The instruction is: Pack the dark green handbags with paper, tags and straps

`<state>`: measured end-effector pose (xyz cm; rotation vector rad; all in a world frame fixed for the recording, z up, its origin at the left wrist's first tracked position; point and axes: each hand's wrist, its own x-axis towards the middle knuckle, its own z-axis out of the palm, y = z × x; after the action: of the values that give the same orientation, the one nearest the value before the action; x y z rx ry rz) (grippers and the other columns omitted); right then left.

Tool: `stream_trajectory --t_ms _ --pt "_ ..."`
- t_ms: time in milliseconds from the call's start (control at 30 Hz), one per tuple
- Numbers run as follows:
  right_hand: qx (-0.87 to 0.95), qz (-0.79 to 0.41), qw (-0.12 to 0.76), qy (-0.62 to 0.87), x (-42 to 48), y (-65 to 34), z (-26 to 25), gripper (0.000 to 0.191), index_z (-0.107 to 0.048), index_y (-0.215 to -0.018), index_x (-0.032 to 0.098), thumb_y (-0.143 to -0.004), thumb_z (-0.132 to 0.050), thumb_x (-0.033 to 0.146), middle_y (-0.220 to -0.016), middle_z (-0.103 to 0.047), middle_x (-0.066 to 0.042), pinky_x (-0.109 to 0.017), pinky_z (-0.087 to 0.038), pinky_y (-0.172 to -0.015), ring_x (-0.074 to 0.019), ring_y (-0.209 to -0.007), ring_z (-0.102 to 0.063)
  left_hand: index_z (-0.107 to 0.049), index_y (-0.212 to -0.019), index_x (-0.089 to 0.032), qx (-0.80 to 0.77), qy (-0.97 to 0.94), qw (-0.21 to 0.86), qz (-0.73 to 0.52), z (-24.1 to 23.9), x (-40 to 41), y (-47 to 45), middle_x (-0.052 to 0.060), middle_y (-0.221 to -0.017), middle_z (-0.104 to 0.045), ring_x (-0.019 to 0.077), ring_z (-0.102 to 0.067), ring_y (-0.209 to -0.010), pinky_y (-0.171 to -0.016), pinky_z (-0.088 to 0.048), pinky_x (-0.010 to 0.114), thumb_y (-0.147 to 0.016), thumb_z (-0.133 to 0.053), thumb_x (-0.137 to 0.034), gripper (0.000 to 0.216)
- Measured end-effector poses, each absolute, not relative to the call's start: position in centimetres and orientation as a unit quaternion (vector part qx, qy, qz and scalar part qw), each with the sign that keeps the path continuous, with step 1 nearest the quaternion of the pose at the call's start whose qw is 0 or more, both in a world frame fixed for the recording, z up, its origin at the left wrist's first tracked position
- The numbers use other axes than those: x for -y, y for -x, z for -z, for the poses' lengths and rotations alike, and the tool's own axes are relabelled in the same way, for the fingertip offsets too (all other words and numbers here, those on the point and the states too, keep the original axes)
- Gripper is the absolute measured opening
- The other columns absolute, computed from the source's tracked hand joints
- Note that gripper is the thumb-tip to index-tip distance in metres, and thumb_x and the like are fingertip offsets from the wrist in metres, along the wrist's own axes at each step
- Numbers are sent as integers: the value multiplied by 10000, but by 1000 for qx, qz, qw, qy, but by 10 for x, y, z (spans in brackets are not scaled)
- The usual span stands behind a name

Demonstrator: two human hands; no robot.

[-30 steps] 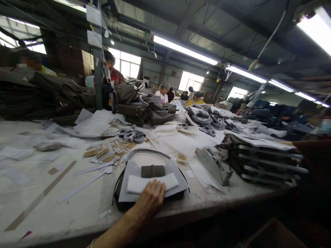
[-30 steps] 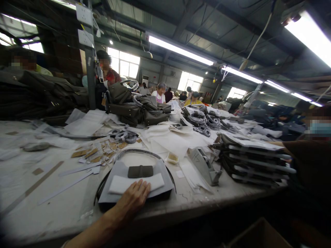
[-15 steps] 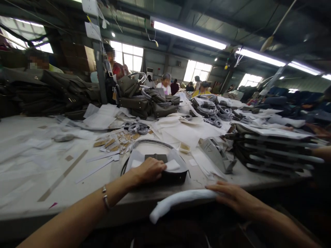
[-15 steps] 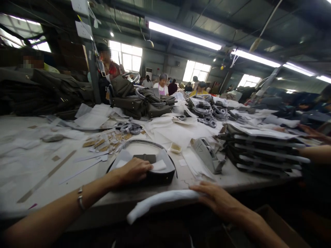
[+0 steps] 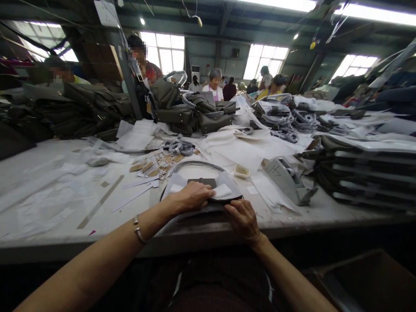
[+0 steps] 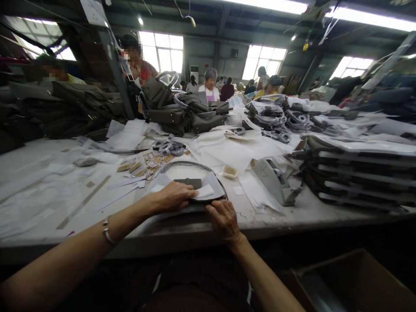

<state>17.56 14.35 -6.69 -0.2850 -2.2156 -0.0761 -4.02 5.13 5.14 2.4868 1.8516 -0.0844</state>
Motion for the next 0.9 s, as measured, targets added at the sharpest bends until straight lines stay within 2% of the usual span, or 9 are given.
stream_trajectory --t_ms 100,167,300,400,500,600,700,800,900 --pt "890 39 436 127 -142 -175 71 137 -672 -966 231 -912 -581 144 -880 -657 -57 -374 -440 -787 -214 -829 -569 -589 -1126 -193 -620 -784 18 30 -45 -44 27 73 -1021 -657 254 -652 -875 -699 -505 321 -820 -639 -282 323" --pt "891 28 433 132 -142 -176 72 135 -667 -952 234 -914 -577 141 -871 -662 -47 -371 -428 -795 -204 -819 -571 -556 -1182 -160 -642 -766 2 22 -32 -39 16 101 -1064 -647 279 -632 -957 -766 -515 357 -825 -656 -275 388" --pt "888 3 439 140 -144 -192 72 124 -651 -1000 232 -909 -609 159 -901 -671 -46 -373 -431 -831 -208 -881 -597 -472 -1323 -120 -692 -719 -64 -24 2 -30 -2 152 -1172 -621 288 -554 -1148 -956 -455 432 -935 -449 -130 389" --pt "879 21 449 161 -155 -206 68 297 -608 -1178 226 -887 -664 209 -1083 -672 -88 -434 -427 -947 -270 -1093 -587 -458 -1360 -115 -708 -700 -86 -46 20 -25 -9 169 -1279 -580 310 -498 -1240 -1018 -409 473 -951 -396 -118 414" --pt "905 48 400 134 -172 -211 61 518 -484 -1381 229 -896 -655 288 -1353 -572 -122 -545 -334 -1098 -330 -1322 -454 -473 -1361 -114 -710 -693 -109 -62 29 -24 -10 165 -1305 -576 322 -488 -1260 -1027 -403 491 -949 -396 -116 419" --pt "935 57 340 85 -186 -205 52 612 -386 -1465 209 -910 -625 311 -1483 -451 -138 -585 -264 -1155 -334 -1409 -348 -504 -1345 -143 -705 -687 -156 -84 37 -23 -9 141 -1292 -596 303 -509 -1249 -1019 -421 477 -954 -419 -135 400" --pt "939 58 330 70 -195 -195 41 710 -353 -1485 160 -874 -671 334 -1537 -350 -187 -604 -250 -1161 -360 -1439 -277 -522 -1335 -160 -692 -683 -211 -97 44 -21 -7 118 -1277 -612 294 -527 -1239 -1027 -422 465 -959 -440 -155 385" --pt "951 64 299 40 -200 -189 30 647 -421 -1451 212 -858 -674 259 -1570 -299 -154 -611 -243 -1163 -360 -1456 -235 -529 -1333 -162 -676 -684 -250 -113 49 -20 -6 101 -1261 -627 289 -536 -1237 -1049 -404 461 -972 -430 -172 374" --pt "962 51 268 -8 -202 -187 27 476 -551 -1329 250 -867 -600 147 -1508 -422 -101 -592 -248 -1170 -316 -1441 -289 -543 -1319 -163 -663 -687 -266 -136 53 -20 -4 91 -1253 -638 264 -541 -1238 -1069 -389 445 -996 -388 -186 359"
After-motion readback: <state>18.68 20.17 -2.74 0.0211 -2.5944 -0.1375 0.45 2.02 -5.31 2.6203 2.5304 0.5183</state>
